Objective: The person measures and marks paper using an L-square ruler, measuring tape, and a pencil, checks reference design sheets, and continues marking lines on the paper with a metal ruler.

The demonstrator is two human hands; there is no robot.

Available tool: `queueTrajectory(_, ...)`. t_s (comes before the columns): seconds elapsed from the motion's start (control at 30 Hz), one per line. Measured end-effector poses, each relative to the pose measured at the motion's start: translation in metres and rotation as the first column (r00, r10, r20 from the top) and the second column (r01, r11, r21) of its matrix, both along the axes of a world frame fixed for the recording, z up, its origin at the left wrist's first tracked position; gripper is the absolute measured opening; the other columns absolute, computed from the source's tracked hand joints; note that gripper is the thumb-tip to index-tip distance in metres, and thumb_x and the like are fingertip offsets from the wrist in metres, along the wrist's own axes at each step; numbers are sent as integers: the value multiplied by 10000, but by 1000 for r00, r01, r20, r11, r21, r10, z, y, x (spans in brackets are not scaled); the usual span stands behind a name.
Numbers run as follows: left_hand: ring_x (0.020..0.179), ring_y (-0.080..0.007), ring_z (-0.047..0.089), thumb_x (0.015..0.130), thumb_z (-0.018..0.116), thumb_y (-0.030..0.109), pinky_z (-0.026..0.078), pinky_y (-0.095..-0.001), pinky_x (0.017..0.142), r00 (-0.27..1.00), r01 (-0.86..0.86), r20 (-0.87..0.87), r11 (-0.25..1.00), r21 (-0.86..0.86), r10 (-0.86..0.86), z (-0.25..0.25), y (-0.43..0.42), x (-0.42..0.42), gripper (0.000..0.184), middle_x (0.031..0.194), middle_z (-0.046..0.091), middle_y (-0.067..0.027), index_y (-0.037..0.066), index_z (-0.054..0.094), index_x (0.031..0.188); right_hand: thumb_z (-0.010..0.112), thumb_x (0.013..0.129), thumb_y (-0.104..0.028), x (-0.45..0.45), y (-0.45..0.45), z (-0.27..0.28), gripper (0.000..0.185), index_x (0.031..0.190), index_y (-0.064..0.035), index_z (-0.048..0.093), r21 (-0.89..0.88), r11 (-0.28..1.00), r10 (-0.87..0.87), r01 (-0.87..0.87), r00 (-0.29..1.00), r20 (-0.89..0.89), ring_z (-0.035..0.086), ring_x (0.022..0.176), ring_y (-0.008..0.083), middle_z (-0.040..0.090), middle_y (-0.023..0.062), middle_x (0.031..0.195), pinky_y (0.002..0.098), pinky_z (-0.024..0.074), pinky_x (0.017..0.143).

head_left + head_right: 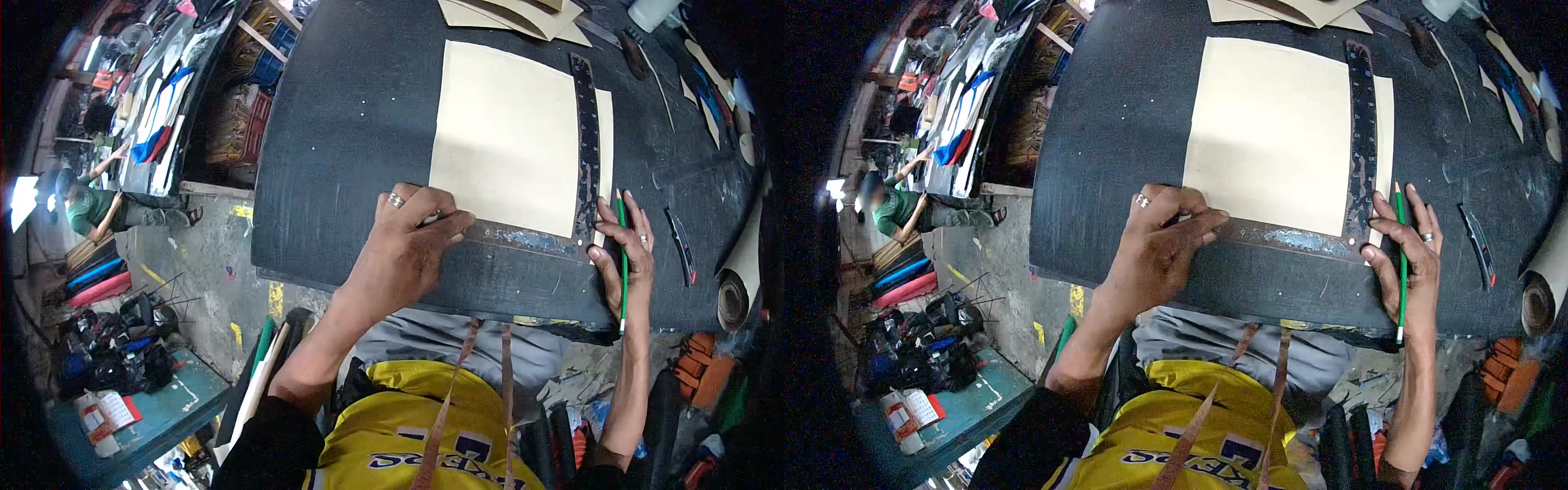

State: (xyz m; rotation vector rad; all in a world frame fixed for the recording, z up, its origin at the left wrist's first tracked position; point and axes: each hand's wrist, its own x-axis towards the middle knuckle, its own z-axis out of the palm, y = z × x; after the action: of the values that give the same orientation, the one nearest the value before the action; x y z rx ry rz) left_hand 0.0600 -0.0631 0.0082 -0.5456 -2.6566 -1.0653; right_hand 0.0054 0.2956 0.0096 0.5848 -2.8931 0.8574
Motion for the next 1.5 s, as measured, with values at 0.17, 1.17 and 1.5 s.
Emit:
queueTrajectory(0.17,1038,-258,575,889,755,-38,409,-420,853,1000,14,-12,1000,7,-14,-1,-1,-1,320,1129,640,-51,70,815,1184,859,907,-245,0,3,-3,287,1150,-107,794,-2,1000,10,-10,1000,-2,439,1598,336,749,58,1441,577,180,1362)
queueTrajectory(1.17,1045,-282,636,884,753,-55,515,-404,911,998,-50,34,998,-36,51,14,7,-2,321,1121,710,-95,45,840,1176,854,913,-309,-1,5,-4,339,1180,-105,811,-33,998,47,-47,999,22,424,1609,331,748,26,1448,572,168,1348)
queueTrajectory(1.5,1055,-287,661,892,762,-46,537,-402,925,996,-66,60,995,-75,70,16,9,-2,298,1129,723,-105,38,841,1167,864,907,-282,0,4,-4,308,1193,-179,818,-46,998,31,-31,999,11,449,1595,328,767,-10,1412,609,179,1336)
